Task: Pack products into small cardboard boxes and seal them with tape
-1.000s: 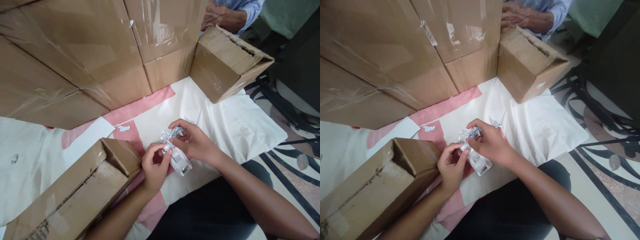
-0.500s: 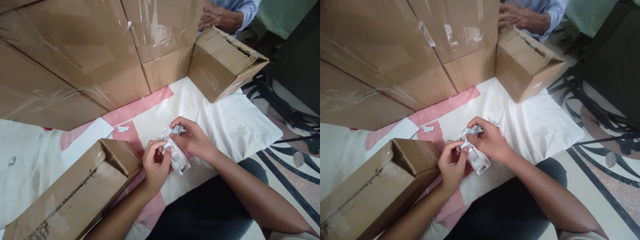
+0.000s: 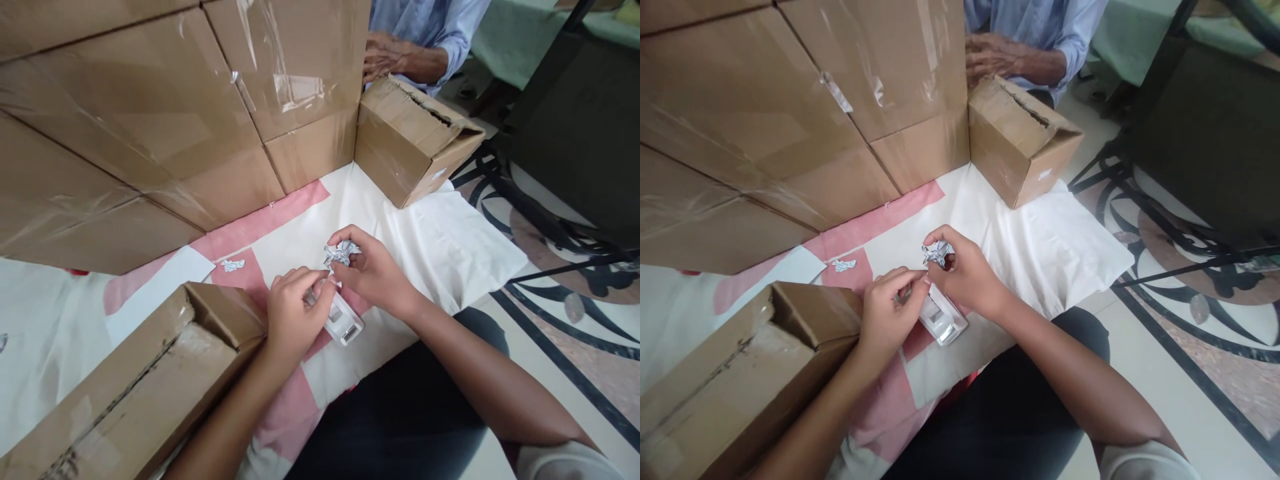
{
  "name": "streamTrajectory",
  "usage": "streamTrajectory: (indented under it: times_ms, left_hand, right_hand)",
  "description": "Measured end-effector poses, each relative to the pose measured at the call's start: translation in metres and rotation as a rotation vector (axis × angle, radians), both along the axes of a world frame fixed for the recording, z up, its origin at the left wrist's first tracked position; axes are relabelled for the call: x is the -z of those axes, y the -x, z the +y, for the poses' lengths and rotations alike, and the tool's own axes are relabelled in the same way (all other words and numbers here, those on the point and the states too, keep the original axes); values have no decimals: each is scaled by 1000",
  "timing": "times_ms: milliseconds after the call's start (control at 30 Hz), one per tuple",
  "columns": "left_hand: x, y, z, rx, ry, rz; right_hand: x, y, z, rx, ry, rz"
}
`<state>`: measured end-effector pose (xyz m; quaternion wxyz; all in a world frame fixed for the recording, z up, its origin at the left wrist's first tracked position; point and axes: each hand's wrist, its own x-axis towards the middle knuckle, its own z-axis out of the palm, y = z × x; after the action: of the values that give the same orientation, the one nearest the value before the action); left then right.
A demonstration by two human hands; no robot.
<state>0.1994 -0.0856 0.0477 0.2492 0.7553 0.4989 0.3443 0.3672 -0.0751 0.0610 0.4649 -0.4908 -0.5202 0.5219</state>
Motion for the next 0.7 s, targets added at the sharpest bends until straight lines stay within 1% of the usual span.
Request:
streamTrajectory:
  times_ms: [100,167,333,500,567,700]
  left_hand:
    - [-4,-4,1,14,14,-12]
    - [-6,-5,1,13,57,-31]
    - [-9,-4,2,-4,178,-96]
    - [-10,0,3,-21,271,-232]
    - [-9,1,3,-9,243,-256]
    - [-6,-1,4,-11,102,-201]
  right_hand:
    - [-4,-2,-1,-9,-45,-23]
    - [-6,-3,-2,-14,-49,-21]
    - [-8,-3,-2,-36,16,52]
    - [-5,-6,1,-48,46,141]
    - [-5,-9,2,-37,51,136]
    - [-4,-12,3,-11,46,111]
